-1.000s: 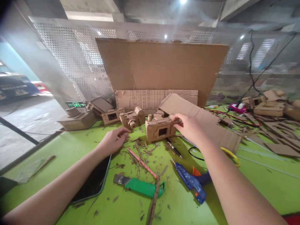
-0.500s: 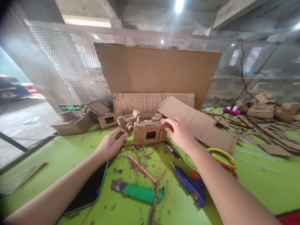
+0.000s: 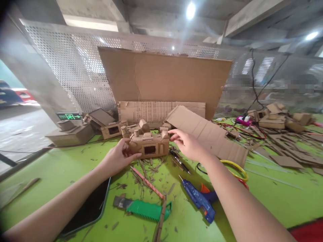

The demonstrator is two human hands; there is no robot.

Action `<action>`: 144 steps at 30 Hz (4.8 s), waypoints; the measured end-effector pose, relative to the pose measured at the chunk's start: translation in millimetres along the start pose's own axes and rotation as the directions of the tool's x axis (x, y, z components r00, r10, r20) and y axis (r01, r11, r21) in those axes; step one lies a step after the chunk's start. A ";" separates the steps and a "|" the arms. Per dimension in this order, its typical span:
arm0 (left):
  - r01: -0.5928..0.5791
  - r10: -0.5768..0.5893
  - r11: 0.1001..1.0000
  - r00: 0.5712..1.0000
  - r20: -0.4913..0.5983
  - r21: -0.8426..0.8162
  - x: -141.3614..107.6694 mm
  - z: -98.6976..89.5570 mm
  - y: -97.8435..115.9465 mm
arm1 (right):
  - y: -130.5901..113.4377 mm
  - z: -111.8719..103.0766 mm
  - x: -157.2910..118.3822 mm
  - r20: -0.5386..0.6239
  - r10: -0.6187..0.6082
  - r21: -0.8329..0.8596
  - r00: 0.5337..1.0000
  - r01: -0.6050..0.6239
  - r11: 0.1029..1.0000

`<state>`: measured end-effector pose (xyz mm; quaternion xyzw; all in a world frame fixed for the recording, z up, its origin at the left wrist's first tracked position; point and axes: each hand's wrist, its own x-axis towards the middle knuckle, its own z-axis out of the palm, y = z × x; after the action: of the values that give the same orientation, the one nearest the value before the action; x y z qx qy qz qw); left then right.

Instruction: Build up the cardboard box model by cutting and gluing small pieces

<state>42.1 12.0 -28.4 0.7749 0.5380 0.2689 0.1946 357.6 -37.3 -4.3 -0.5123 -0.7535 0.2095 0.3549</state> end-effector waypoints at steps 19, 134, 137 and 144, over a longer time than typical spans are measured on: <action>-0.075 -0.126 0.668 0.969 -0.212 -0.740 10.8 -23.2 -5.8 | 23.4 -1.5 -1.4 0.188 0.170 -0.325 0.967 -0.102 0.940; 0.115 -0.039 0.606 0.993 0.115 -0.787 -48.7 11.8 61.8 | 13.3 -97.4 -115.2 -0.419 0.214 -0.420 0.882 -0.397 0.816; 0.072 -0.025 0.584 0.997 0.071 -0.808 -48.0 9.7 62.4 | -3.2 -80.0 -105.2 -0.297 0.344 0.058 0.891 -0.343 0.938; -0.068 -0.006 0.487 0.997 -0.081 -0.871 -45.5 -0.7 62.8 | -54.3 -10.4 -59.9 0.009 0.205 0.399 0.979 -0.192 0.897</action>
<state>74.9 -52.4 -0.2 0.5689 0.3205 0.5355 0.5356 344.9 -113.9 20.2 -0.5070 -0.6328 0.3848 0.4410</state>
